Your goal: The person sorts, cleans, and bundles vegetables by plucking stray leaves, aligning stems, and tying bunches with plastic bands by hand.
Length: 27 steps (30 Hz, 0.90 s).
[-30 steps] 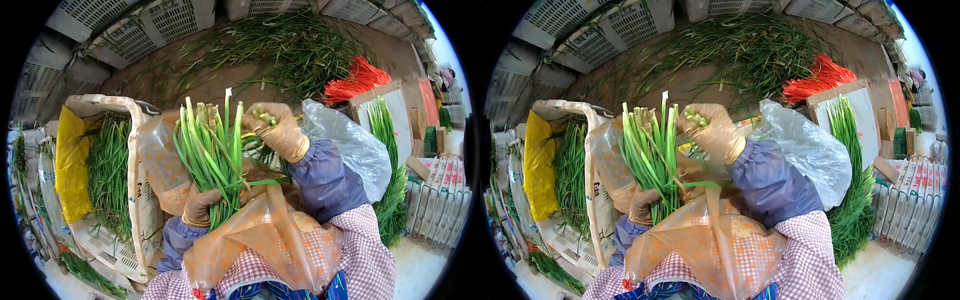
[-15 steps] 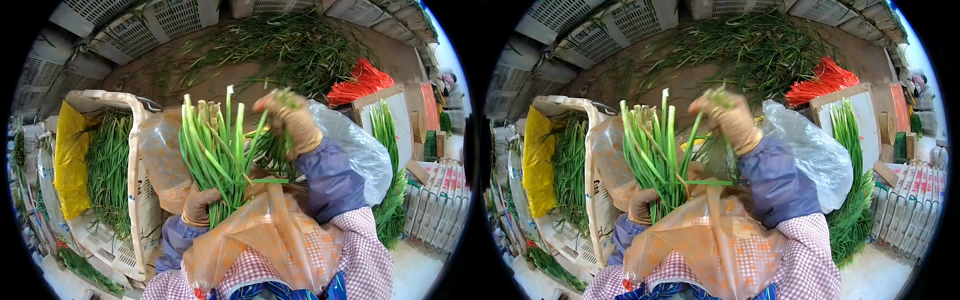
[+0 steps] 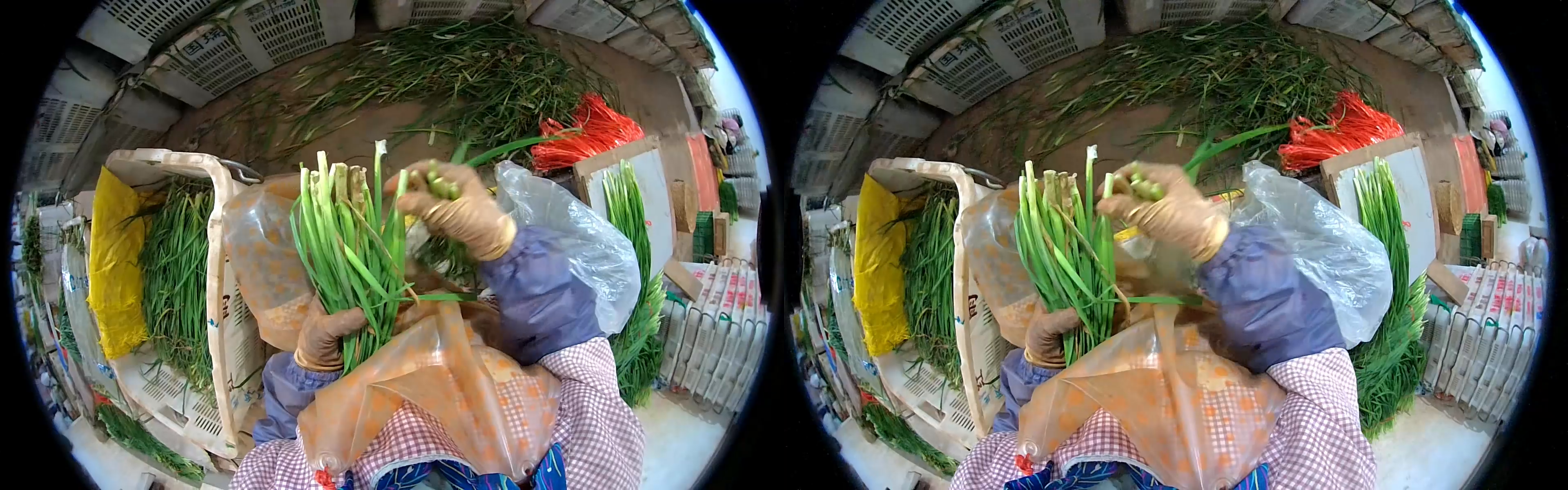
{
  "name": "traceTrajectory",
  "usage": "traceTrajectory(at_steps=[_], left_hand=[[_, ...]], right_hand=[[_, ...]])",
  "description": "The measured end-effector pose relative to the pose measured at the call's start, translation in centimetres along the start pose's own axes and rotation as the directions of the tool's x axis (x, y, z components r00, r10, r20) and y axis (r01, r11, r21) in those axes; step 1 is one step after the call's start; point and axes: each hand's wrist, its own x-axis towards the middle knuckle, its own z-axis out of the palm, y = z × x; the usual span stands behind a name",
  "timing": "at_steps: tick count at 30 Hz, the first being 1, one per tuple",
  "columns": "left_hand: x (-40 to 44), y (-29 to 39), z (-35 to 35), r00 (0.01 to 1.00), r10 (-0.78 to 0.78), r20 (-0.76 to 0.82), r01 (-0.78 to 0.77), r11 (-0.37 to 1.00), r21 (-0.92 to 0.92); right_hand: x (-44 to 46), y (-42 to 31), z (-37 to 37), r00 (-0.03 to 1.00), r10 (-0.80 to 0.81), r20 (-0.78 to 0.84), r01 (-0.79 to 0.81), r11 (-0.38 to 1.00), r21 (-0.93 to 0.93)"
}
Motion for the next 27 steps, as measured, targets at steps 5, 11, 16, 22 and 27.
traceTrajectory(at_steps=[5, 11, 16, 22, 27], left_hand=[[-0.6, 0.2, -0.6, 0.999, -0.048, -0.006, 0.047, 0.991, -0.126], [-0.7, 1.2, 1.4, 0.994, -0.103, 0.041, 0.111, 0.948, -0.297], [0.1, 0.9, 1.9, 0.991, 0.002, 0.134, 0.036, 0.958, -0.283], [-0.1, 0.4, -0.9, 0.985, -0.087, 0.147, 0.127, 0.949, -0.289], [-0.7, 0.3, -0.9, 0.998, 0.030, -0.049, -0.032, 0.998, -0.047]], right_hand=[[1.3, 0.1, -1.0, 0.988, -0.053, -0.144, 0.063, 0.996, 0.068], [4.7, -1.9, -13.4, 0.665, -0.595, -0.452, 0.447, 0.802, -0.398], [2.7, -1.0, -7.4, 0.975, -0.203, -0.088, 0.166, 0.934, -0.316], [1.3, 0.8, 0.3, 0.986, 0.138, 0.098, -0.155, 0.966, 0.205], [-1.0, -1.1, 2.0, 0.983, -0.027, 0.183, 0.072, 0.968, -0.241]])
